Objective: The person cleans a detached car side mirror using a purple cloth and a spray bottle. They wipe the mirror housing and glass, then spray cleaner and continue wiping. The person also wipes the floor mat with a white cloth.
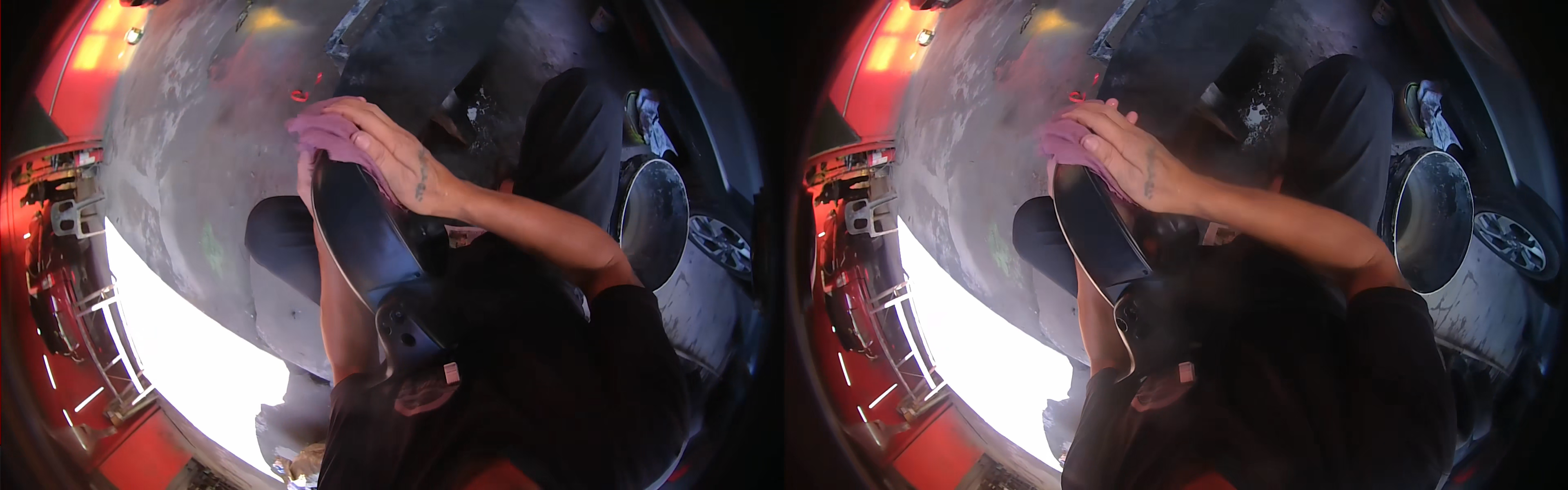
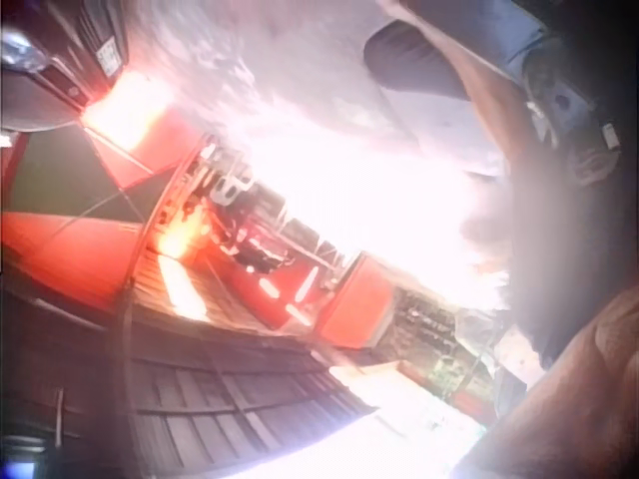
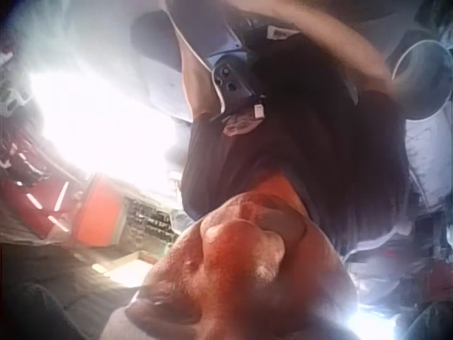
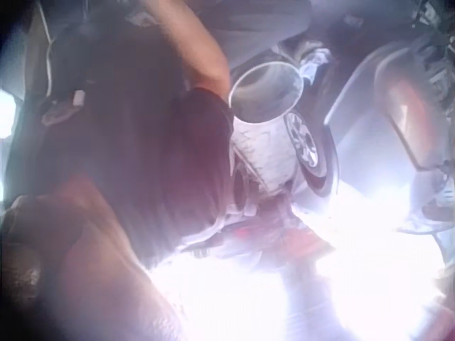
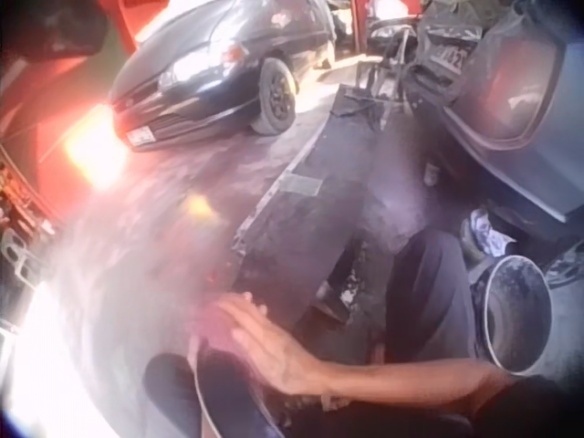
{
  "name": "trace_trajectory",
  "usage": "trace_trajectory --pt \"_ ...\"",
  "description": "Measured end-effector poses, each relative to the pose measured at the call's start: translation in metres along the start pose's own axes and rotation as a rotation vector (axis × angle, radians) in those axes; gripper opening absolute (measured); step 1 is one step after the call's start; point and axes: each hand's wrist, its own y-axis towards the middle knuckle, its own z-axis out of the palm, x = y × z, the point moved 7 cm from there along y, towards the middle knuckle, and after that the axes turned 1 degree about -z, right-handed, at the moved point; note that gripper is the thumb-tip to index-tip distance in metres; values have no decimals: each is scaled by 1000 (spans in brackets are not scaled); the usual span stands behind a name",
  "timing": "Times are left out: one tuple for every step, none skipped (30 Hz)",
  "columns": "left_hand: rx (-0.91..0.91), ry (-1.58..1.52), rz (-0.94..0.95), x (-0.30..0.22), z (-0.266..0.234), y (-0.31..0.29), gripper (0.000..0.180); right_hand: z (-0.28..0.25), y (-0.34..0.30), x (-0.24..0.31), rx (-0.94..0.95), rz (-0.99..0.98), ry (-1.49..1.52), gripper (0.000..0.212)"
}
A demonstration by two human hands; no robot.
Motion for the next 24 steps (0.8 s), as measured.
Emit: trace_trajectory --pt "-58 -41 -53 2 -8 2 65 2 -15 -6 -44 79 -10 39" --pt "-16 -71 -72 0 -10 3 66 2 -29 -12 -48 174 -47 37" --pt "25 -117 -72 0 -11 5 67 -3 -41 -18 -51 266 -73 34" --pt "42 -18 -49 -2 -15 7 69 -3 -53 -12 20 261 -168 32" --pt "64 18 -55 -2 -17 7 69 -6 -65 -14 110 338 -273 29" --pt "113 49 -67 -3 -18 10 69 -13 -77 -11 127 422 -174 28" --pt "157 74 -77 -3 -19 12 69 -20 -95 -11 171 591 -88 27" --pt "210 48 -72 -3 -18 12 69 -22 -105 -11 243 704 45 27" --pt "262 22 -63 -3 -16 15 68 -37 -99 -6 162 635 -66 24" --pt "291 -2 -50 -3 -14 14 68 -48 -88 1 110 504 -133 22" --pt "319 -26 -39 -2 -10 15 68 -55 -76 1 63 459 -213 19" --pt "324 -48 -33 -1 -7 14 67 -60 -61 7 -20 317 -139 17" --pt "327 -85 -29 0 -3 12 66 -64 -46 5 -96 255 -84 17" --pt "343 -83 -25 2 3 11 66 -57 -28 9 -97 77 -188 18" --pt "320 -65 -5 1 6 11 66 -50 -14 13 -97 -99 -293 19" --pt "290 -43 20 0 9 11 66 -32 -6 3 67 -61 -454 22" --pt "236 -8 53 -3 8 10 66 -13 -3 -9 234 -15 -610 26" --pt "163 43 96 -8 6 10 66 -5 -10 -18 352 40 -680 28" --pt "86 95 142 -15 1 9 66 -2 -18 -28 380 173 -627 30" --pt "32 128 168 -20 -4 8 66 -4 -35 -33 365 307 -486 30" --pt "25 128 161 -22 -7 7 66 -3 -59 -37 354 448 -330 31" --pt "40 116 152 -23 -9 6 66 -5 -84 -40 341 581 -178 32" --pt "66 96 135 -22 -10 7 66 -5 -107 -43 322 707 -32 32" --pt "98 75 117 -21 -10 7 65 -4 -125 -45 319 782 139 33"
